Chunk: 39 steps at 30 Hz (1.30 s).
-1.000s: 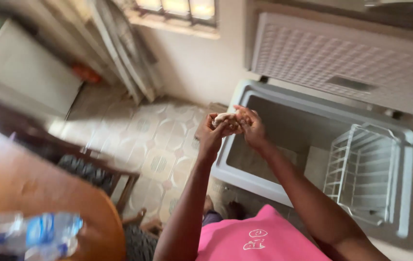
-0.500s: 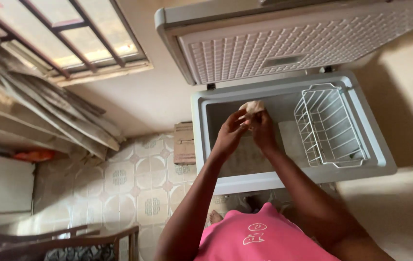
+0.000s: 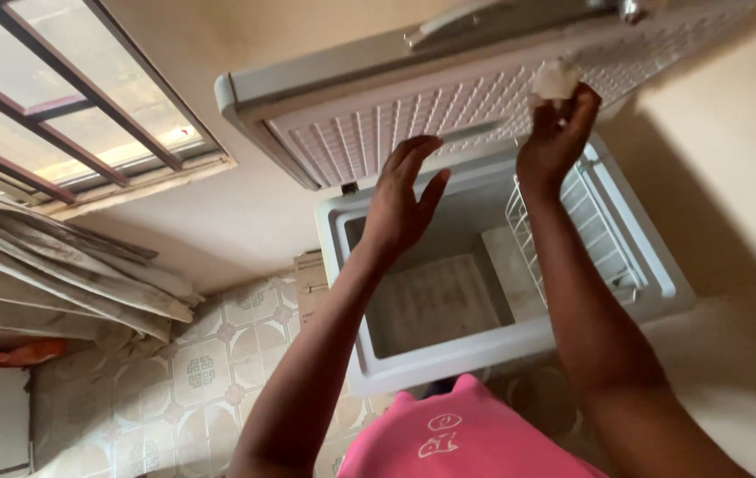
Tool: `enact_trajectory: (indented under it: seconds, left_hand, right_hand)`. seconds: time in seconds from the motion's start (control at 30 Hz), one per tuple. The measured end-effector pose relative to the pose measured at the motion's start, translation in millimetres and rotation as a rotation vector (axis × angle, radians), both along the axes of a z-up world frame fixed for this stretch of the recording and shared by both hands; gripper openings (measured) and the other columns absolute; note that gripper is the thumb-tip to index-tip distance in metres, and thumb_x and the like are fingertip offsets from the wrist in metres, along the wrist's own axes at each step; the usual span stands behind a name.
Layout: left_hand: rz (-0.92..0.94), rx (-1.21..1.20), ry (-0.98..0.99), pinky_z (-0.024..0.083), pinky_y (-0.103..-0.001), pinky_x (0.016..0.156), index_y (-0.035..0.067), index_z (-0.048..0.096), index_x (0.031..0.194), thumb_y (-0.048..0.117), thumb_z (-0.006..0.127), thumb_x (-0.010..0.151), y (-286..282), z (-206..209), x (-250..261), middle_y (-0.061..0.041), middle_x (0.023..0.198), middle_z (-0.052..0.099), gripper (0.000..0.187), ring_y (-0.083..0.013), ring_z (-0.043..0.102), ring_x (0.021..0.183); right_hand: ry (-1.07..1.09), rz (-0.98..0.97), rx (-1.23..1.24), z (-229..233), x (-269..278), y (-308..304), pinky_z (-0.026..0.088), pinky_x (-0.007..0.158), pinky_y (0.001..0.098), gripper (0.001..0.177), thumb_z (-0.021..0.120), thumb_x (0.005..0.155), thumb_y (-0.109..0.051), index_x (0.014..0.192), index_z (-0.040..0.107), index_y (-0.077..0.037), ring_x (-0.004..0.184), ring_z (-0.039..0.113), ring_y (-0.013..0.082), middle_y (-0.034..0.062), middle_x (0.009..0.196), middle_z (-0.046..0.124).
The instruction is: Cleaning the interior lid and exterior surface of a chest freezer with a cloth.
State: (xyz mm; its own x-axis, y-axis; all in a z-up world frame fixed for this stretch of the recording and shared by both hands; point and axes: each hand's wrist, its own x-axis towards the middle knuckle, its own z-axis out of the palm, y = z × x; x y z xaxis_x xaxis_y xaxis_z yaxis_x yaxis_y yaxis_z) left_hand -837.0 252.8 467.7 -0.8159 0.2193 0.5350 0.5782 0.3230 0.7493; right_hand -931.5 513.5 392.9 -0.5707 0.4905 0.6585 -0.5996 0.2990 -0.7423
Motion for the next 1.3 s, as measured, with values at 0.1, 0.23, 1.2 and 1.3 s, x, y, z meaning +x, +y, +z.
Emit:
enact_trajectory:
  seconds: [0.1,0.23,1.2,1.3]
  left_hand:
    - [0.092,-0.184,0.318,0.045,-0.048,0.121,0.009,0.052,0.148,0.023,0.067,0.105,5,31,-27,-0.013,0.153,0.052,0.048,-0.031,0.052,0.143]
    - [0.118,-0.306,0.552,0.041,-0.045,0.126,0.011,0.042,0.158,0.029,0.068,0.11,5,77,-86,-0.011,0.163,0.044,0.058,-0.0305,0.044,0.152]
    - [0.027,-0.487,0.342,0.035,-0.047,0.123,0.013,0.065,0.139,0.032,0.065,0.106,24,104,-154,-0.006,0.151,0.058,0.038,-0.0295,0.043,0.148]
    - [0.03,-0.492,0.344,0.035,-0.048,0.121,0.012,0.065,0.139,0.031,0.067,0.105,24,110,-148,-0.007,0.149,0.058,0.039,-0.032,0.042,0.147]
  right_hand:
    - [0.03,-0.097,-0.085,17,-18,-10,0.054,0.094,0.033,0.03,0.063,0.104,-0.001,0.132,0.053,-0.005,0.106,0.058,0.0182,0.0068,0.119,0.059]
    - [0.026,-0.23,0.0,-10,-30,-52,0.049,0.086,0.0352,0.02,0.068,0.107,-0.001,0.12,0.053,-0.004,0.097,0.05,0.017,0.0043,0.107,0.05]
    - [0.129,-0.202,0.072,-1,-29,-105,0.049,0.086,0.0371,0.022,0.068,0.092,0.012,0.106,0.059,-0.002,0.098,0.06,0.0305,0.0139,0.105,0.061]
    - [0.287,-0.241,0.251,54,-18,-118,0.049,0.091,0.0425,0.027,0.065,0.085,0.014,0.107,0.057,-0.001,0.101,0.058,0.0357,0.0173,0.107,0.06]
